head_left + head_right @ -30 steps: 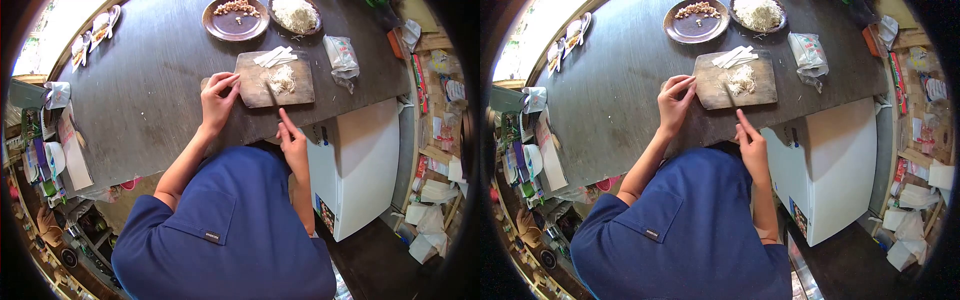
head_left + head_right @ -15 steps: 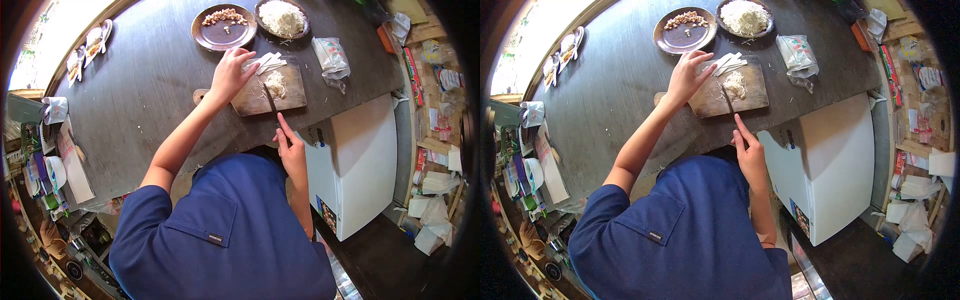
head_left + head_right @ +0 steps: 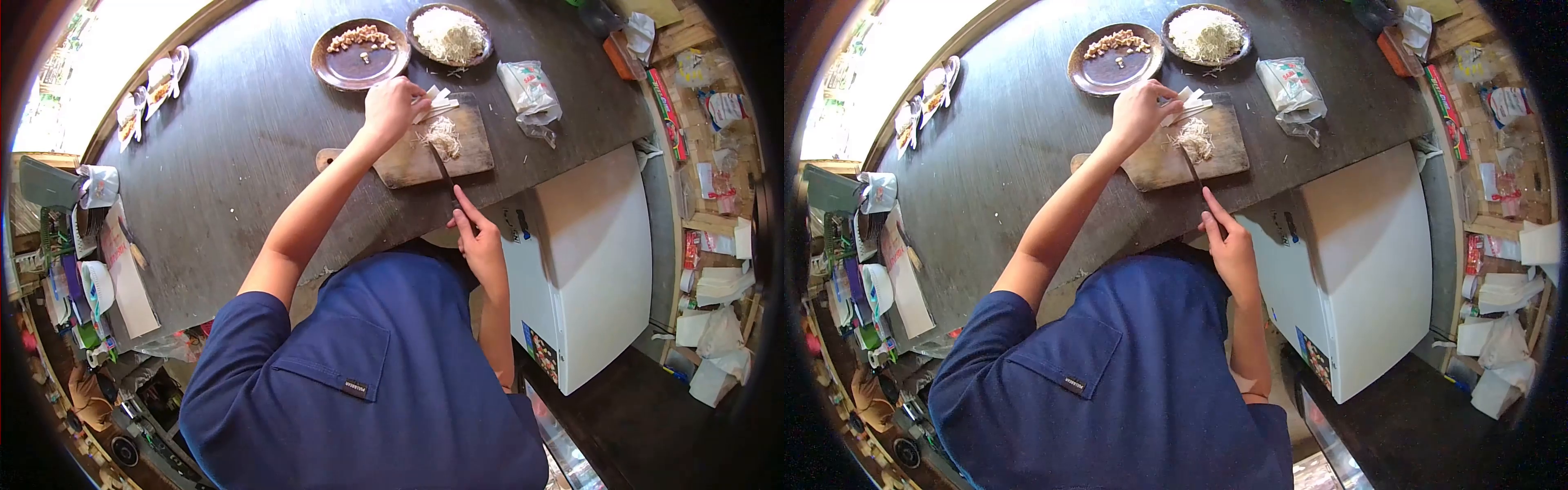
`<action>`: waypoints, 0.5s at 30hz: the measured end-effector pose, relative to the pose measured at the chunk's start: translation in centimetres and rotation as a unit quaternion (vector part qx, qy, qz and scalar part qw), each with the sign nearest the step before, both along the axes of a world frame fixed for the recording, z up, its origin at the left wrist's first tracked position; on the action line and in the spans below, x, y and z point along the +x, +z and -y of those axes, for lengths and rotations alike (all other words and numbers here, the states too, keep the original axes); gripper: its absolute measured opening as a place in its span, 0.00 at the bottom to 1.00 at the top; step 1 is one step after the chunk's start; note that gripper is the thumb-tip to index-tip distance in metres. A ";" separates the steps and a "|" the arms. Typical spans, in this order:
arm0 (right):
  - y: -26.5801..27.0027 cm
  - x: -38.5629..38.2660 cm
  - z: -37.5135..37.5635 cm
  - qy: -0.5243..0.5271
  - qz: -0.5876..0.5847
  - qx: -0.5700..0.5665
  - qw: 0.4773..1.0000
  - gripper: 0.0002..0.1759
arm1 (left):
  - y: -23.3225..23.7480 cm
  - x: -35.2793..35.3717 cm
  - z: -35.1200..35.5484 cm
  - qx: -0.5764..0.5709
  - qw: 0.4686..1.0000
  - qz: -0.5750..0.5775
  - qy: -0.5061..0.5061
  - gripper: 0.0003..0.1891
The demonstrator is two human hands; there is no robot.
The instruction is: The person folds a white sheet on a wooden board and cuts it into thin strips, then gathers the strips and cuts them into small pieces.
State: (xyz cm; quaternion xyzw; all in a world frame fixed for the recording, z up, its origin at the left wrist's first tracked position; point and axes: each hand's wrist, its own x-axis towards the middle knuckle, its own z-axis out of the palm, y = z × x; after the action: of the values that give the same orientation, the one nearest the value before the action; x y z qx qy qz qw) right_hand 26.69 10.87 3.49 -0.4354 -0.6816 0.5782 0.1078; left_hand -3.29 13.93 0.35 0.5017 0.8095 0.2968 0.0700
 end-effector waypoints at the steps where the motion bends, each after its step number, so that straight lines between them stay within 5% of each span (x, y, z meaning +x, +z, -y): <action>1: 0.0 0.1 0.2 0.008 -0.013 0.000 1.000 0.25 | 0.2 0.2 0.1 -0.005 1.000 0.006 0.009 0.15; 9: 0.6 -1.9 1.6 0.052 -0.007 -0.059 0.997 0.25 | -0.5 0.9 0.4 0.055 0.998 -0.031 0.001 0.11; 15: 0.5 -2.1 0.2 -0.024 -0.017 -0.053 0.998 0.25 | -1.0 0.6 0.7 0.124 0.989 -0.072 -0.028 0.10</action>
State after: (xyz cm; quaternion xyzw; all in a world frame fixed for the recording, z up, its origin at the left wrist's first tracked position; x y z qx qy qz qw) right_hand 24.56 10.66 3.96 -0.4470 -0.6370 0.6183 0.1102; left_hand -2.68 13.23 -0.69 0.5491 0.7550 0.3558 -0.0433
